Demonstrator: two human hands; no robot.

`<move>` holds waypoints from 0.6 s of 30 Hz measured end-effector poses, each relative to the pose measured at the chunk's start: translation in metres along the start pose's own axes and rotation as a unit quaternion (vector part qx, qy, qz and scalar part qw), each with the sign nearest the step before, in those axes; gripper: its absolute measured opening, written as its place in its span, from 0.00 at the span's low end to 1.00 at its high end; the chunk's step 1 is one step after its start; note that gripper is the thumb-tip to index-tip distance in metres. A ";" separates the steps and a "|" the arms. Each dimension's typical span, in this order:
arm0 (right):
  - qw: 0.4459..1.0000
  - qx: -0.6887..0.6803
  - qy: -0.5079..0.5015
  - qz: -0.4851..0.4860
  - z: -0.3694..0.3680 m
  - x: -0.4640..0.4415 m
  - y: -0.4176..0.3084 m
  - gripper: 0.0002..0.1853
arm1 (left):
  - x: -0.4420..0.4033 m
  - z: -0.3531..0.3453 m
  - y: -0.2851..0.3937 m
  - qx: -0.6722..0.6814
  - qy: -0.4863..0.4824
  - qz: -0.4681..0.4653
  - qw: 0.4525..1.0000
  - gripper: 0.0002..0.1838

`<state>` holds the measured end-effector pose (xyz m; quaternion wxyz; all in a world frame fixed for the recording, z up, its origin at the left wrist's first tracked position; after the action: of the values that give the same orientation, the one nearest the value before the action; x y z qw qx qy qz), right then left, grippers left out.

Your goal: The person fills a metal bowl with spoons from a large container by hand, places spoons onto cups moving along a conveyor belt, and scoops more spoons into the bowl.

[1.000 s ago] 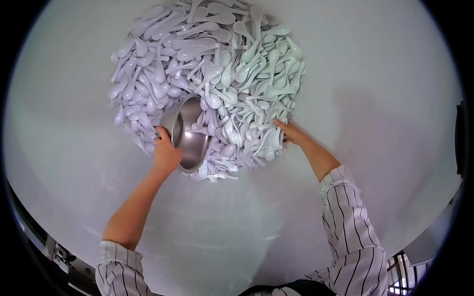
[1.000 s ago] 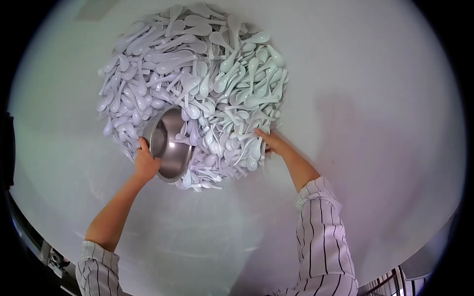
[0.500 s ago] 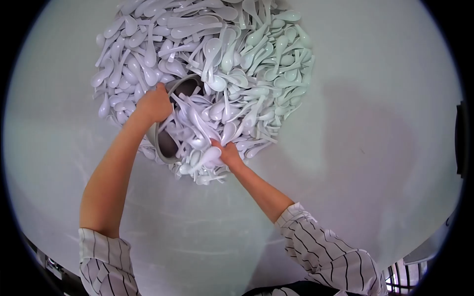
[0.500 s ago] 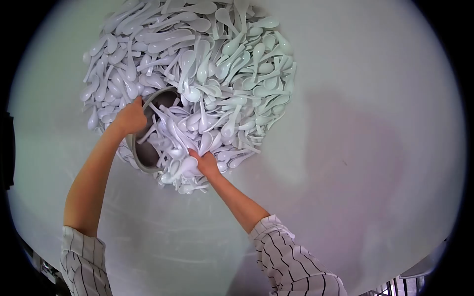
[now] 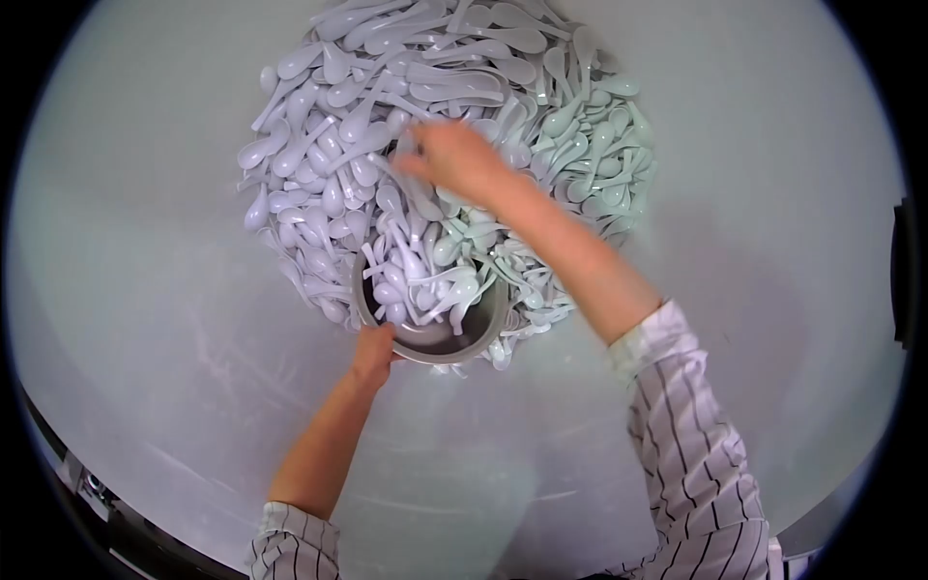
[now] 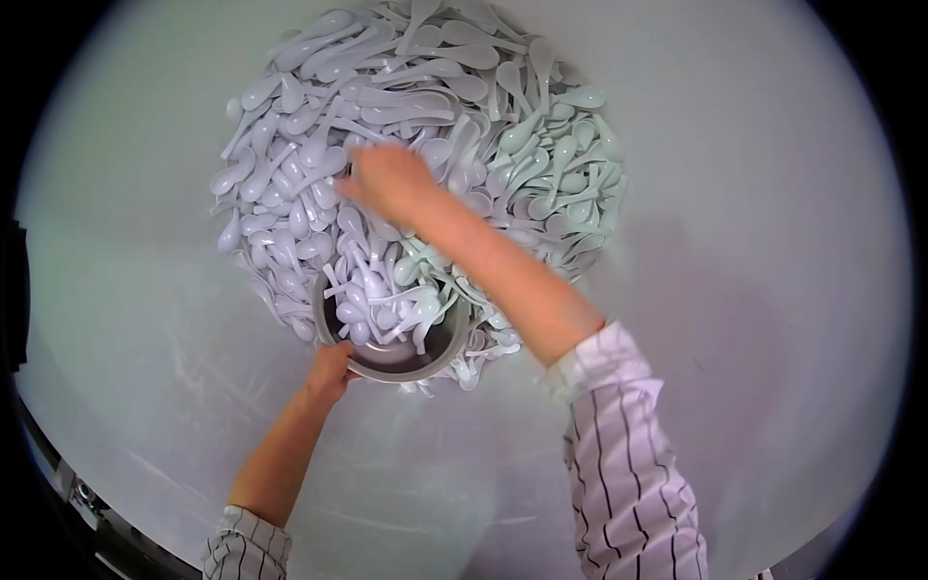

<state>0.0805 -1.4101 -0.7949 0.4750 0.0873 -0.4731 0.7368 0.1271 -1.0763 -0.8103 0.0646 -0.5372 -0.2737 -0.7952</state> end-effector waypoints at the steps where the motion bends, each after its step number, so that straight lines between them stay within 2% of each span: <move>1: 0.980 0.004 0.188 0.072 0.056 -0.030 -0.020 0.24 | 0.005 0.000 -0.001 0.017 0.000 0.006 1.000 0.12; 2: 0.946 0.095 0.288 0.115 0.091 -0.055 -0.040 0.24 | 0.007 0.001 -0.004 0.019 -0.001 0.010 1.000 0.12; 3: 0.893 0.140 0.396 0.161 0.107 -0.089 -0.041 0.28 | 0.005 0.002 -0.005 0.021 0.000 0.011 1.000 0.11; 5: 0.942 0.233 0.241 -0.004 0.083 -0.131 -0.003 0.49 | 0.000 0.007 -0.008 0.019 0.011 0.006 1.000 0.11; 7: 0.896 0.218 0.377 0.085 0.072 -0.113 0.002 0.40 | -0.004 0.013 -0.022 0.020 0.031 0.007 0.999 0.12; 8: 0.864 0.211 0.439 0.130 0.067 -0.100 0.003 0.36 | -0.005 0.011 -0.025 0.065 0.040 -0.021 0.997 0.13; 10: 0.939 0.239 0.247 0.013 0.038 -0.092 0.026 0.41 | -0.004 0.005 -0.026 0.096 0.037 -0.031 0.994 0.13; 12: 0.968 0.221 0.122 0.008 -0.009 -0.067 0.040 0.39 | -0.003 0.002 -0.030 0.106 0.043 -0.029 0.993 0.12; 13: 0.971 0.209 0.113 0.032 -0.028 -0.048 0.034 0.34 | -0.003 0.004 -0.036 0.101 0.051 -0.020 0.993 0.11; 15: 0.974 0.169 0.102 0.114 -0.074 -0.018 0.019 0.30 | -0.007 0.009 -0.039 0.101 0.056 -0.005 0.993 0.10; 17: 0.980 0.142 0.059 0.124 -0.105 0.013 0.007 0.26 | 0.000 0.006 -0.040 0.113 0.051 0.011 0.992 0.10; 18: 0.977 0.147 0.004 0.152 -0.139 0.032 0.008 0.26 | 0.001 0.005 -0.050 0.139 0.043 0.027 0.989 0.10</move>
<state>0.1022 -1.2829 -0.8560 0.3415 0.0804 -0.3652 0.8623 0.1111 -1.0310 -0.8263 0.1718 -0.4955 -0.3641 -0.7697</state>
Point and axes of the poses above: each hand's wrist, its own x-axis away from the middle knuckle, its own z-axis out of the back of the hand, y = z × x, the point moved 10 cm from there along -x, towards the middle knuckle, and after that the axes turned 15 degrees about -z, right-handed, at the moved point
